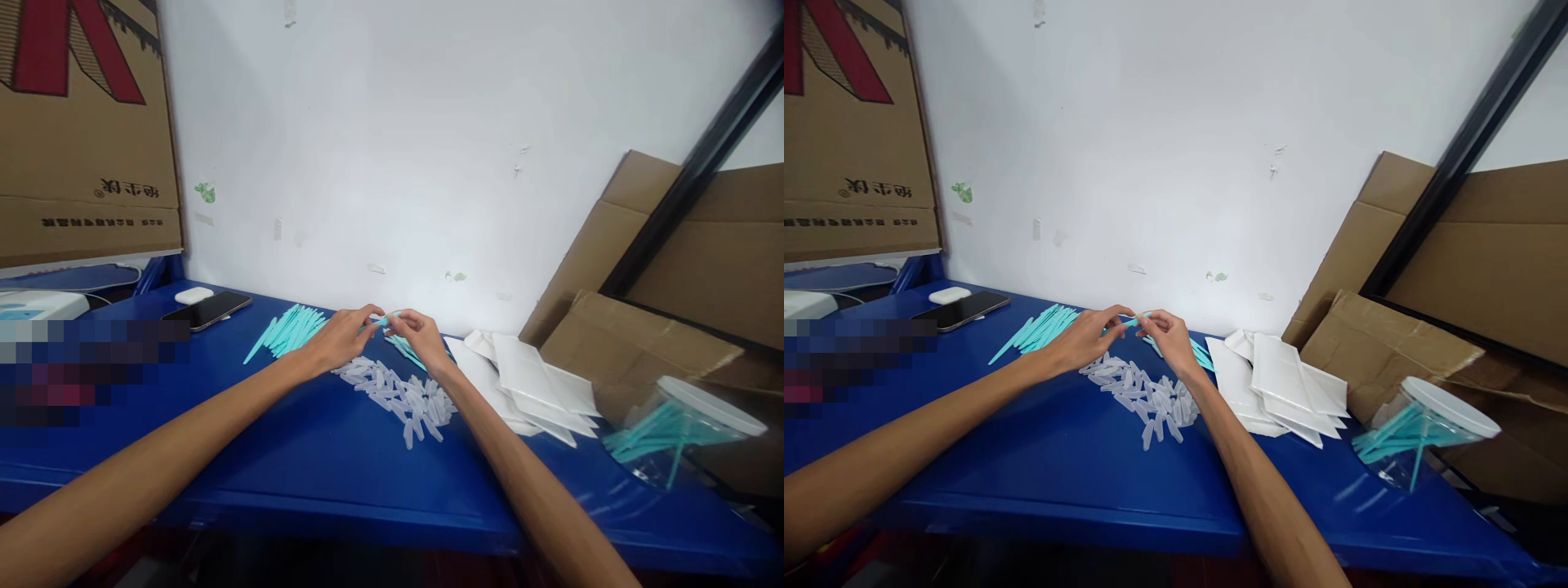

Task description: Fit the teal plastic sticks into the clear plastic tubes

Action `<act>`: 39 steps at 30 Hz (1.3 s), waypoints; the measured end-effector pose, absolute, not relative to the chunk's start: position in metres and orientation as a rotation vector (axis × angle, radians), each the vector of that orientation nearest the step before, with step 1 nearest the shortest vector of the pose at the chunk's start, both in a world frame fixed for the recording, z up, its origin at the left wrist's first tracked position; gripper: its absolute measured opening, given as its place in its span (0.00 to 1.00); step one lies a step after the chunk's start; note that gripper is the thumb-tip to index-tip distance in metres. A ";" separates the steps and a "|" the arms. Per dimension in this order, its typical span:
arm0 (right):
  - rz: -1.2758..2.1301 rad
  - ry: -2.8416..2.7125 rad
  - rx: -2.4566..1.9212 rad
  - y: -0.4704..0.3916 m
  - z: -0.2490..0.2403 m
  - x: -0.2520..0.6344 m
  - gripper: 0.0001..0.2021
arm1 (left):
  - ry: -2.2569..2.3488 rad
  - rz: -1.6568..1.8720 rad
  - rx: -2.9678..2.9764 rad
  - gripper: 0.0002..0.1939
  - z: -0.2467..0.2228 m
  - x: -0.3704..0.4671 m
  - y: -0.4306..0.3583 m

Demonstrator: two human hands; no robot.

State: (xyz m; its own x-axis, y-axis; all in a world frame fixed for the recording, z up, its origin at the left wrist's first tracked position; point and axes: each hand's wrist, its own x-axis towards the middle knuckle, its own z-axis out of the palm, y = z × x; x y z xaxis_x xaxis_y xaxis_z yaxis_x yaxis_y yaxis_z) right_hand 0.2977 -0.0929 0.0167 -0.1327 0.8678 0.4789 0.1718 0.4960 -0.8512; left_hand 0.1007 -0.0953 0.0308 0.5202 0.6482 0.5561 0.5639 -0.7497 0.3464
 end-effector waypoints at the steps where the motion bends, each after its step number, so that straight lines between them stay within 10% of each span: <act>1: 0.785 -1.556 -0.908 -0.092 0.019 0.299 0.21 | 1.080 1.044 2.628 0.20 0.031 0.101 -0.095; 19: -0.191 -1.844 -1.682 -0.077 0.011 0.355 0.14 | 1.964 0.220 2.728 0.12 0.029 0.082 -0.080; 39: 0.070 -2.294 -1.319 -0.092 0.013 0.325 0.12 | 1.946 0.309 2.642 0.14 0.024 0.084 -0.077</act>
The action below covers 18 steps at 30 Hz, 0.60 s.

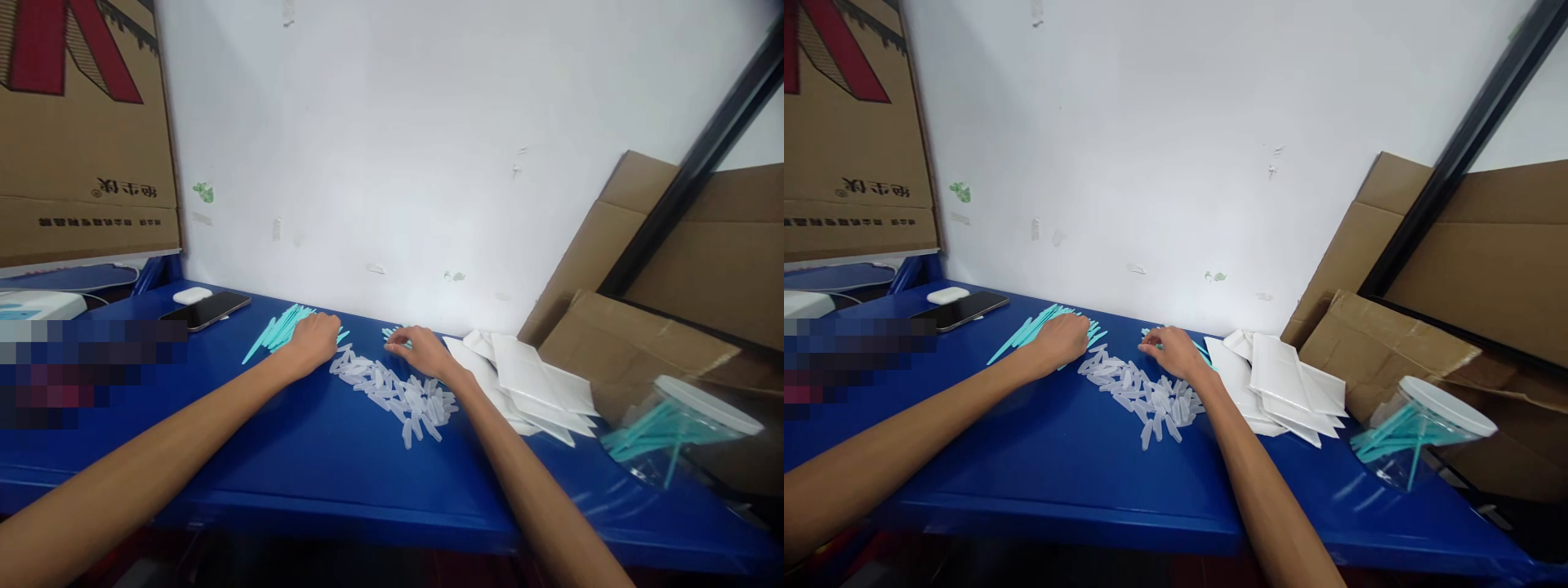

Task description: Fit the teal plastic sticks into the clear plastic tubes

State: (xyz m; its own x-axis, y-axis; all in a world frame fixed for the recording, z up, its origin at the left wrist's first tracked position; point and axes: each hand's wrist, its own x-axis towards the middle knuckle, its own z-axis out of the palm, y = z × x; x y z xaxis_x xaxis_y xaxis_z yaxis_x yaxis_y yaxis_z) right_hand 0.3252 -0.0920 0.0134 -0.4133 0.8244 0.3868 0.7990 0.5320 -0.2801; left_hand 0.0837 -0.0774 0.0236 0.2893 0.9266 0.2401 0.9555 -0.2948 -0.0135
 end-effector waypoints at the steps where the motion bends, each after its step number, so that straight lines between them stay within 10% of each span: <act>1: 0.122 -2.318 -1.299 -0.093 0.014 0.323 0.12 | -1.764 -0.287 -2.397 0.13 0.023 0.084 -0.077; 18: 0.503 -2.353 -1.344 -0.097 0.014 0.315 0.12 | -1.779 -0.389 -2.428 0.13 0.015 0.083 -0.073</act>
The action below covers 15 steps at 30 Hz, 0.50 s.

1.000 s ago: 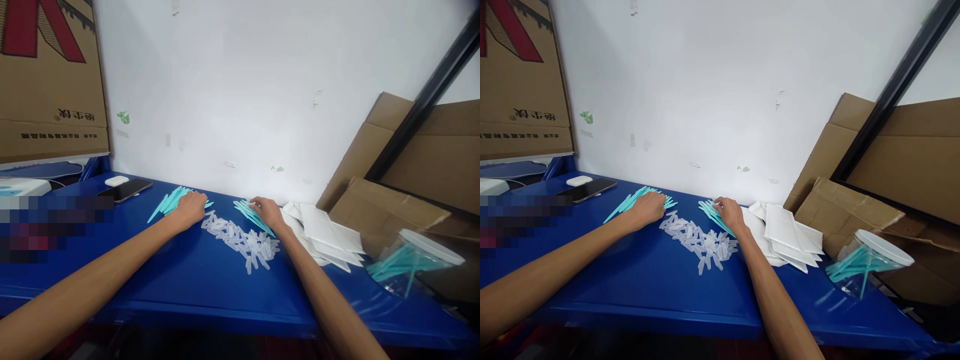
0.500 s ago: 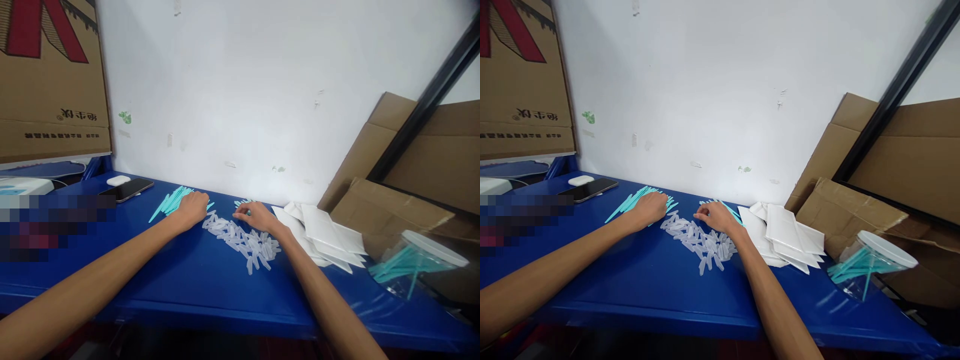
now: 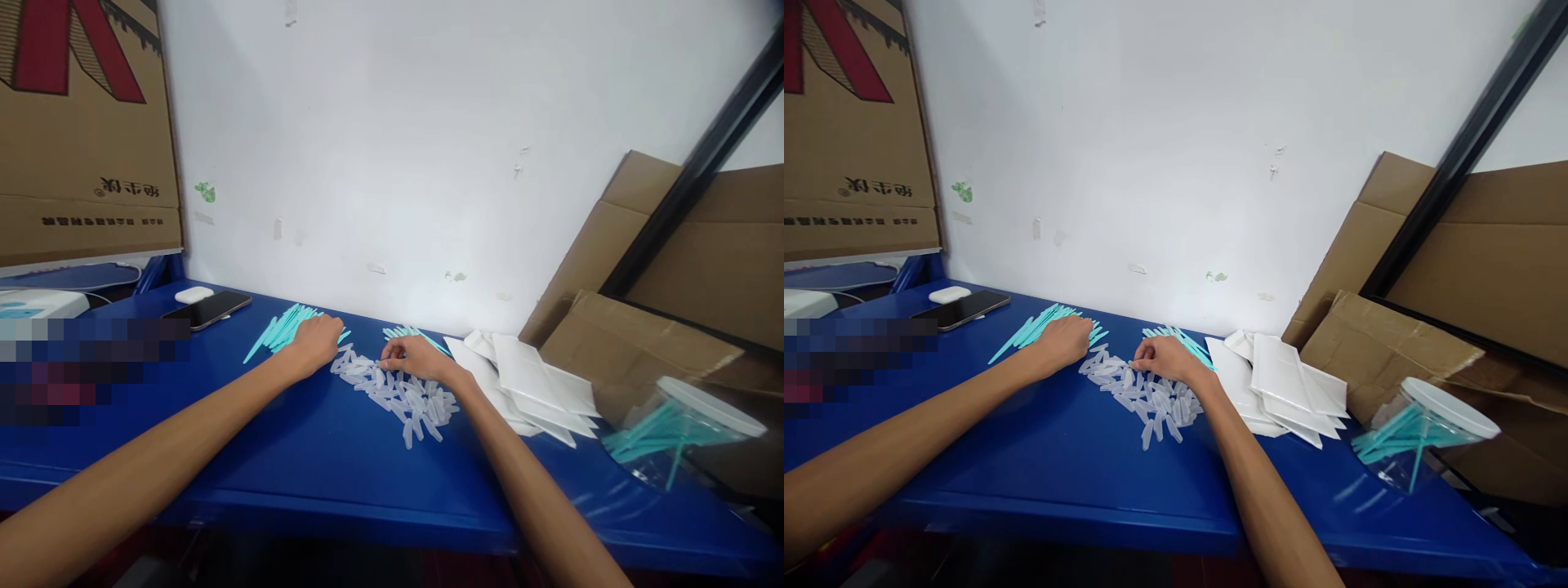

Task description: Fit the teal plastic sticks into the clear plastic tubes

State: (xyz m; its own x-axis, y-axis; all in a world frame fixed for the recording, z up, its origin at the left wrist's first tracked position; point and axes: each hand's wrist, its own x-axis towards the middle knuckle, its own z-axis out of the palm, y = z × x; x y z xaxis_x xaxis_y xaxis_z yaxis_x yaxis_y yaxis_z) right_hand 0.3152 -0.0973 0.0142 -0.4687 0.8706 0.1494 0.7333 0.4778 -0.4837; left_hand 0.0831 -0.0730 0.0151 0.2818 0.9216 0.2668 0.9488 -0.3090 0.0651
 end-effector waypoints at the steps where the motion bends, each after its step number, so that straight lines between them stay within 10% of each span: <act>1: 0.483 -2.351 -1.367 -0.097 0.014 0.314 0.13 | -1.778 -0.389 -2.426 0.13 0.015 0.083 -0.073; 15: 0.260 -2.381 -1.340 -0.096 0.008 0.308 0.15 | -1.780 -0.384 -2.317 0.16 0.026 0.088 -0.083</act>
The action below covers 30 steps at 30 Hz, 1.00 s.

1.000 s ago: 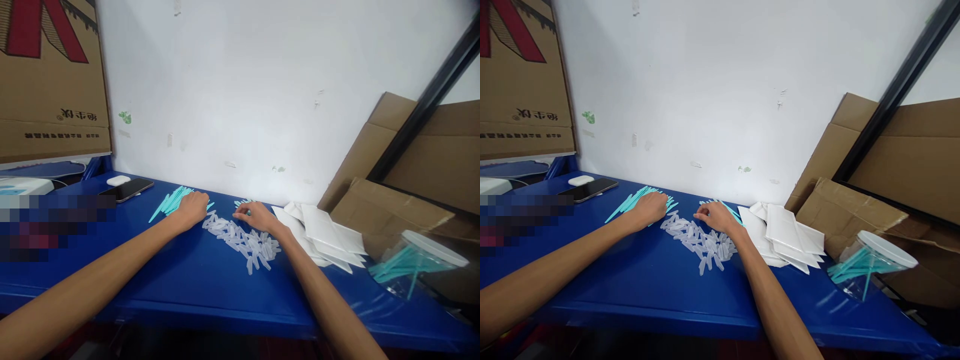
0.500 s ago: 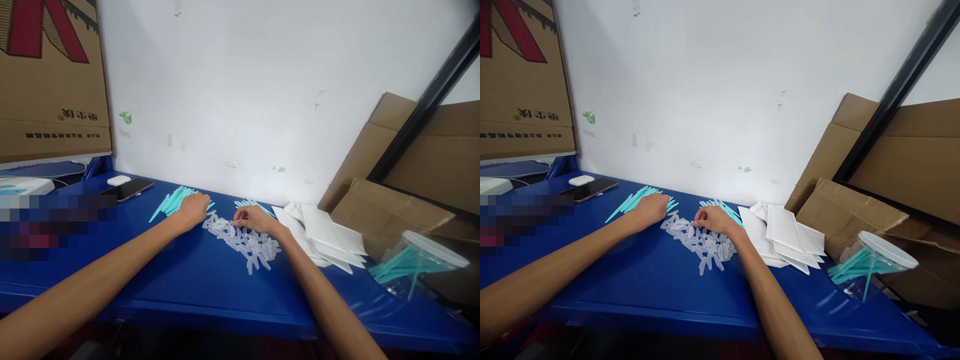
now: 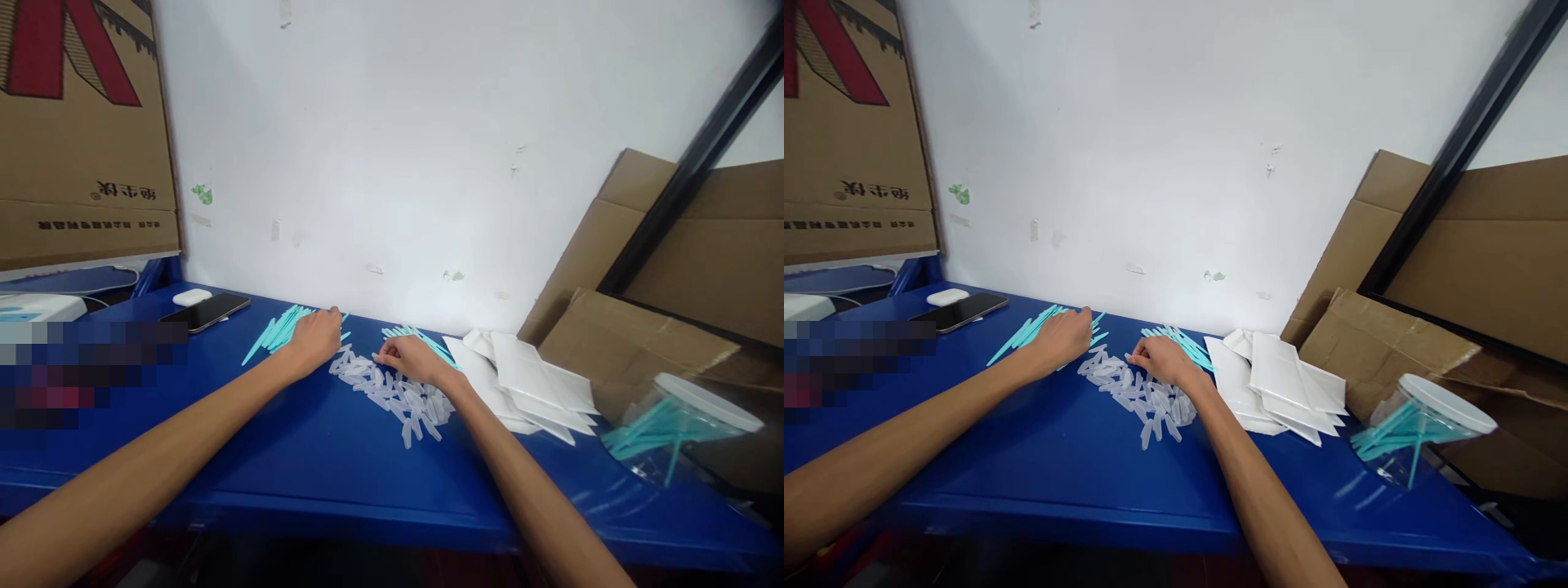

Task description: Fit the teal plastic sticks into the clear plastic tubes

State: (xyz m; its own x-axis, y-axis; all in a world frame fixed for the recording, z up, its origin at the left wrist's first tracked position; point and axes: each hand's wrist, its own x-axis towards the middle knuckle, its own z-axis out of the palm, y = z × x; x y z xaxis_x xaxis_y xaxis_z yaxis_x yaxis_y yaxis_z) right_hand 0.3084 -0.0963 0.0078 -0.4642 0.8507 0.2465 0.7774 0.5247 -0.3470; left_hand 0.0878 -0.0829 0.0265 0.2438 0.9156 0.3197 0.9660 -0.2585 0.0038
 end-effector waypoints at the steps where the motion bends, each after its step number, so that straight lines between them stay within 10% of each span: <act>1: 0.232 -2.363 -1.336 -0.096 0.008 0.309 0.14 | -1.773 -0.392 -2.310 0.15 0.027 0.088 -0.084; 9: 0.073 -2.078 -1.241 -0.102 0.020 0.308 0.15 | -1.557 -0.591 -2.431 0.15 0.034 0.093 -0.089; 30: 0.984 -1.428 -0.868 -0.094 0.011 0.295 0.23 | -1.207 -1.089 -2.729 0.15 0.024 0.103 -0.095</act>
State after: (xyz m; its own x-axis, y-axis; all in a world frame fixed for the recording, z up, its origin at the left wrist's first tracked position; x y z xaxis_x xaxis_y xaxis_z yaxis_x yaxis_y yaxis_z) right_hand 0.2953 -0.0938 0.0111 -0.0875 0.9216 0.3781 -0.0250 0.3774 -0.9257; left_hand 0.1029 -0.0947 0.0241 0.4766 0.6647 0.5754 0.6406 -0.7108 0.2905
